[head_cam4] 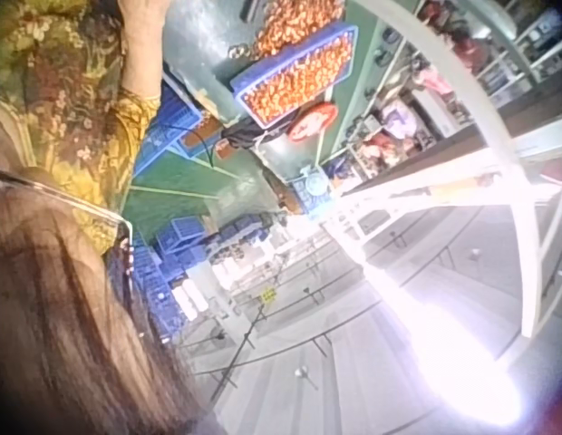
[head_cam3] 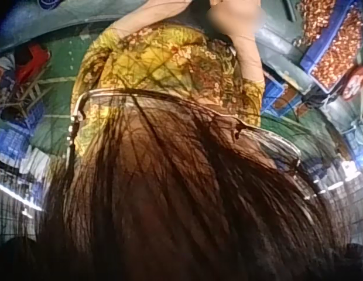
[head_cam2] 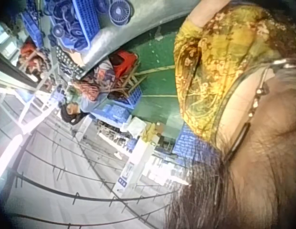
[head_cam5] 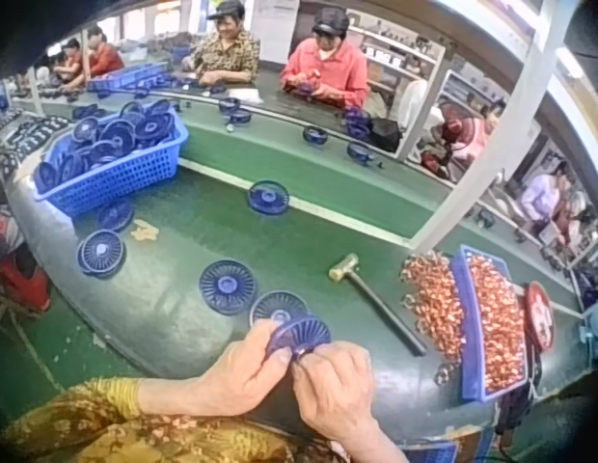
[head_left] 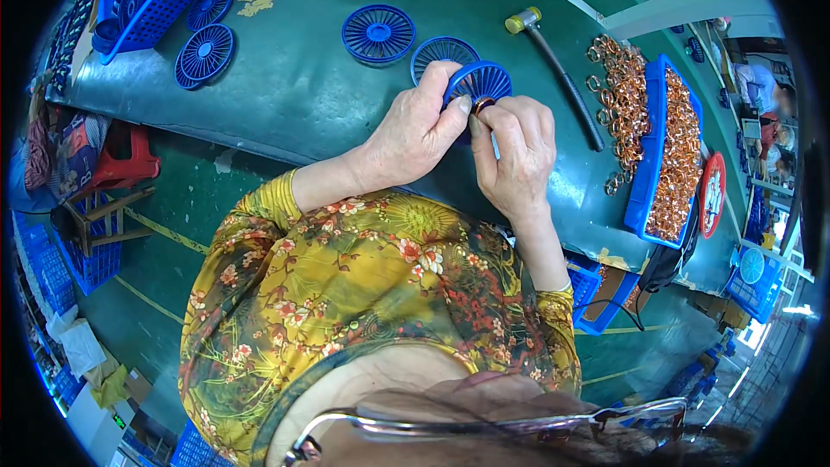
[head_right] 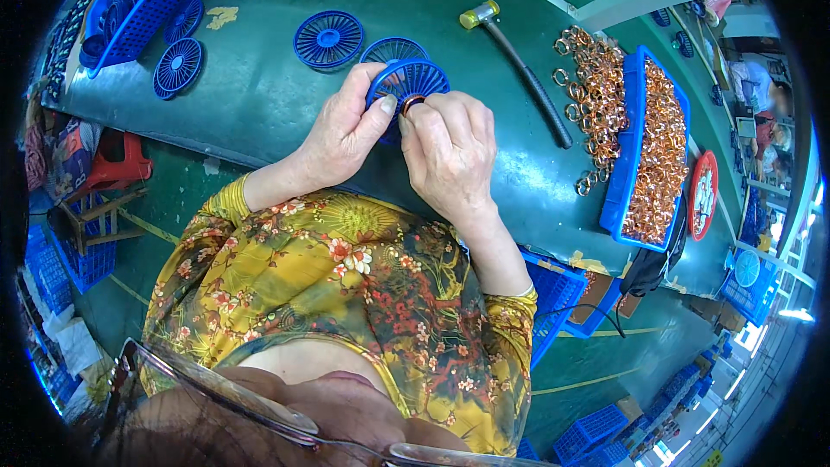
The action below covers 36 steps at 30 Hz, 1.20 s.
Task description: Assembling small circular fan-like components by inserting metal parts and securing them with a mallet.
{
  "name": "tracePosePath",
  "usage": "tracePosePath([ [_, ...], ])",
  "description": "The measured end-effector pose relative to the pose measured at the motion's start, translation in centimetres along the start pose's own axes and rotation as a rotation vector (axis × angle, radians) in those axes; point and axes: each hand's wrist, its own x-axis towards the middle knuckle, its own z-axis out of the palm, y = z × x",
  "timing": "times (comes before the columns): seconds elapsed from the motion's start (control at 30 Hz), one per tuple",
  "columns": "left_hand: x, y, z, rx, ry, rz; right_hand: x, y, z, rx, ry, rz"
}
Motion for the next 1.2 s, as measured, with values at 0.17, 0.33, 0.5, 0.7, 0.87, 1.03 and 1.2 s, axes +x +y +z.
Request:
tracePosePath([
  [0.17,0.3,0.3,-0.9,-0.189,-0.196,-0.023,0.0,-0.9,-1.4,-0.13,0.082,0.065],
  [0.33,-0.4,1.8,-1.9,-0.546,-0.509,-0.174,-0.4,0.0,-4.2,0.161,-0.147,-0.071],
  [0.5,-0.4,0.6,-0.7,-0.211,-0.485,0.042,-1.5,2.6,-3.4,0.762,-0.194,0.001],
  [0.7,1.0,-1.1,3.5,0.329,-0.317,0.294,-2.9,4.3,-3.1,0.647,-0.075,0.452],
  [0.87,1.0,-2.2,2.9,0.356,-0.256,0.479,-4.1,4.4,-3.6,0.26,-0.065,0.315],
  [1.03,3.3,-2.8,-4.7,0.625,-0.078,0.559,-4.8,5.6,-3.9,-0.242,-0.246,0.194],
  [1.2,4.2,-6.2,-10.3,0.928,-0.112,0.342,-3.4,4.4,-2.8,-0.245,-0.253,0.174],
])
